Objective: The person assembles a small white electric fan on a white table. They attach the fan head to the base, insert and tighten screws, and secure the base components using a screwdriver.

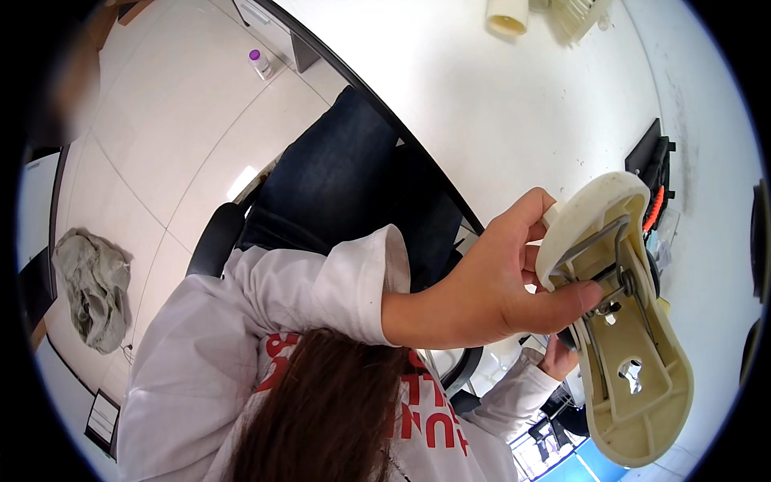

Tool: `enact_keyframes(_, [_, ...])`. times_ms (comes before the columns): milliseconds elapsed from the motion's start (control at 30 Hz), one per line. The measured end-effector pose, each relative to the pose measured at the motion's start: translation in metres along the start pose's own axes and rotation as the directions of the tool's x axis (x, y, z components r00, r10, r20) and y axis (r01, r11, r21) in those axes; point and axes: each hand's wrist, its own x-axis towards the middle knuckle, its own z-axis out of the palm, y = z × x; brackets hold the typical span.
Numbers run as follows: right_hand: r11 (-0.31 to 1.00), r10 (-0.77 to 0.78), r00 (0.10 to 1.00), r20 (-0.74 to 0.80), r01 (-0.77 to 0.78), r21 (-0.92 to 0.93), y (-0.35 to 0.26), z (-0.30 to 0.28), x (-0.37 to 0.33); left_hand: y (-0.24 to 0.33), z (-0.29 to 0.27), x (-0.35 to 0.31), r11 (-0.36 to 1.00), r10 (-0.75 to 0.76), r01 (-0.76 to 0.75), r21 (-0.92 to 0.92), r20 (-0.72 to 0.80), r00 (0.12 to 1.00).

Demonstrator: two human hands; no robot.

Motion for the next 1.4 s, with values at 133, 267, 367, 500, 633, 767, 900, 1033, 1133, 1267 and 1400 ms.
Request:
enact_keyframes(133, [1.0, 0.0, 1.0, -0.015, 0.0, 0.006, 0.005, 0.0, -0.002, 0.027, 0.001, -0.002, 0.983, -0.18, 0.179, 0.03, 0.033, 0.983])
enact_keyframes(267, [1.0, 0.002, 0.999, -0.032, -0.001, 0.014, 0.006, 0.003, -0.003, 0.031, 0.001, -0.002, 0.983, -0.182, 0.181, 0.02, 0.037, 0.983])
enact_keyframes(367, [1.0, 0.005, 0.999, -0.037, -0.004, 0.016, 0.007, 0.003, -0.004, 0.024, 0.0, -0.001, 0.987, -0.158, 0.157, 0.012, 0.034, 0.987])
enact_keyframes(500, [1.0, 0.001, 0.999, -0.033, 0.0, 0.029, 0.008, 0.001, -0.003, -0.003, 0.001, -0.002, 0.997, -0.059, 0.06, -0.05, 0.013, 0.998])
enact_keyframes(633, [1.0, 0.008, 0.999, -0.037, -0.006, 0.03, 0.009, 0.0, -0.006, -0.005, 0.002, -0.002, 0.996, -0.039, 0.039, -0.086, 0.008, 0.999])
enact_keyframes(767, [0.999, 0.013, 0.999, -0.035, -0.012, 0.031, 0.008, 0.0, -0.008, -0.002, 0.001, -0.003, 0.977, -0.01, 0.01, -0.215, 0.004, 1.0])
enact_keyframes(900, [0.999, 0.016, 0.999, -0.039, -0.014, 0.03, 0.011, -0.001, -0.009, -0.006, 0.01, -0.006, 0.985, 0.053, -0.061, -0.162, -0.049, 0.997])
enact_keyframes(1033, [0.999, 0.012, 0.999, -0.047, -0.011, 0.036, 0.012, 0.0, -0.011, -0.009, 0.002, -0.005, 0.981, -0.034, 0.041, -0.188, 0.038, 0.999])
enact_keyframes(1133, [0.999, 0.012, 0.998, -0.056, -0.01, 0.04, 0.011, -0.002, -0.013, -0.017, -0.003, -0.003, 0.988, 0.062, -0.046, -0.149, 0.107, 0.992])
enact_keyframes(1267, [0.998, 0.009, 0.997, -0.077, -0.004, 0.07, 0.009, -0.004, -0.015, -0.012, -0.011, -0.005, 0.988, 0.152, -0.147, -0.044, 0.14, 0.978])
enact_keyframes(1400, [0.987, 0.078, 0.981, -0.18, -0.05, 0.155, 0.003, -0.014, -0.025, 0.019, -0.026, 0.009, 0.924, 0.233, -0.253, 0.287, 0.105, 0.967])
